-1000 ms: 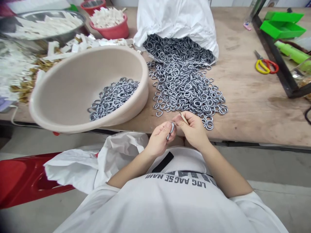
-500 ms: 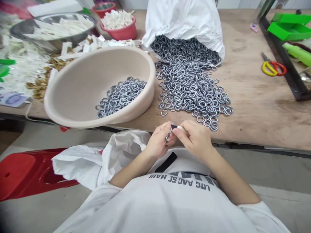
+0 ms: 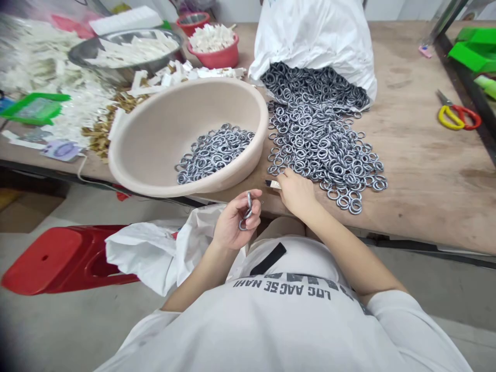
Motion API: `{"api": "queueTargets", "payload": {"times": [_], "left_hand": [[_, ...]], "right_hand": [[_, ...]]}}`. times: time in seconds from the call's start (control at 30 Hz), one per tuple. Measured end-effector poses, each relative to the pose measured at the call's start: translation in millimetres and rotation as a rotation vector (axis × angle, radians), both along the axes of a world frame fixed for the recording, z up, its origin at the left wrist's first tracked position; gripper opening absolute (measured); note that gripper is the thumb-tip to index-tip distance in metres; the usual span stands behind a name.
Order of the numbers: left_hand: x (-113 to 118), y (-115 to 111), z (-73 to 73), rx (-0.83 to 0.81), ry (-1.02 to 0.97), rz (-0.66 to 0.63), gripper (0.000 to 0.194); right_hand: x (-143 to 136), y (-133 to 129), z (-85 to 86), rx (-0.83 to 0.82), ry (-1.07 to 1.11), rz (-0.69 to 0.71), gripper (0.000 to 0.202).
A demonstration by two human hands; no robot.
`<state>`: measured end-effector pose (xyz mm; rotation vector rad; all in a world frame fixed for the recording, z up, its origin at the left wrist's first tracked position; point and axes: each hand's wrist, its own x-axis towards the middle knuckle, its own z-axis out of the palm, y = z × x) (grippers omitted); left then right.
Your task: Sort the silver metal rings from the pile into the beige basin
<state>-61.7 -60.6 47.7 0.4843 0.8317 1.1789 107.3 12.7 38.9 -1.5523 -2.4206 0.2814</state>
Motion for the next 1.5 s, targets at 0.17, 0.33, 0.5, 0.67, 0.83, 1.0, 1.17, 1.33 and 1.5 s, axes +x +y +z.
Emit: {"api": "queueTargets", "payload": {"times": [0.17, 0.33, 0.5, 0.67, 0.83, 1.0, 1.17, 1.33, 1.5], "left_hand": [[10.8, 7.0, -6.4, -0.005, 0.031, -0.038, 0.031], [49.9, 12.8, -18.6, 0.215, 0.280, -0.063, 0.035], [73.9, 22.7, -23.0, 0.309, 0.281, -0.090, 0.036], [72.3, 25.3, -20.5, 0.385, 0.444, -0.060, 0.037], [68.2, 24.6, -20.2, 0.393, 0.417, -0.074, 0.033], [71.5, 25.7, -18.6, 0.304, 0.325, -0.178, 0.040], [77.0, 17.9, -16.4, 0.132, 0.145, -0.175, 0.041], [79.7, 11.2, -16.2, 0.128, 0.162, -0.146, 0.043], [77.0, 10.9, -13.1, 0.185, 0.157, -0.193, 0.047]], "right_hand": [[16.0, -14.2, -0.6, -0.197, 0.589, -0.023, 0.015], [29.4, -47.3, 5.0, -0.566, 1.225, -0.095, 0.033], [32.9, -51.7, 0.1, -0.544, 1.336, -0.147, 0.031], [32.4, -48.2, -2.0, -0.491, 1.392, -0.200, 0.032], [37.5, -51.9, -0.8, -0.531, 1.366, -0.133, 0.031], [44.0, -53.2, -3.4, -0.505, 1.285, -0.130, 0.031], [44.1, -57.0, -2.6, -0.342, 1.147, -0.104, 0.031], [41.5, -57.1, -0.8, -0.387, 1.215, -0.086, 0.025], [52.2, -55.9, 6.0, -0.251, 1.107, -0.134, 0.030]]}}
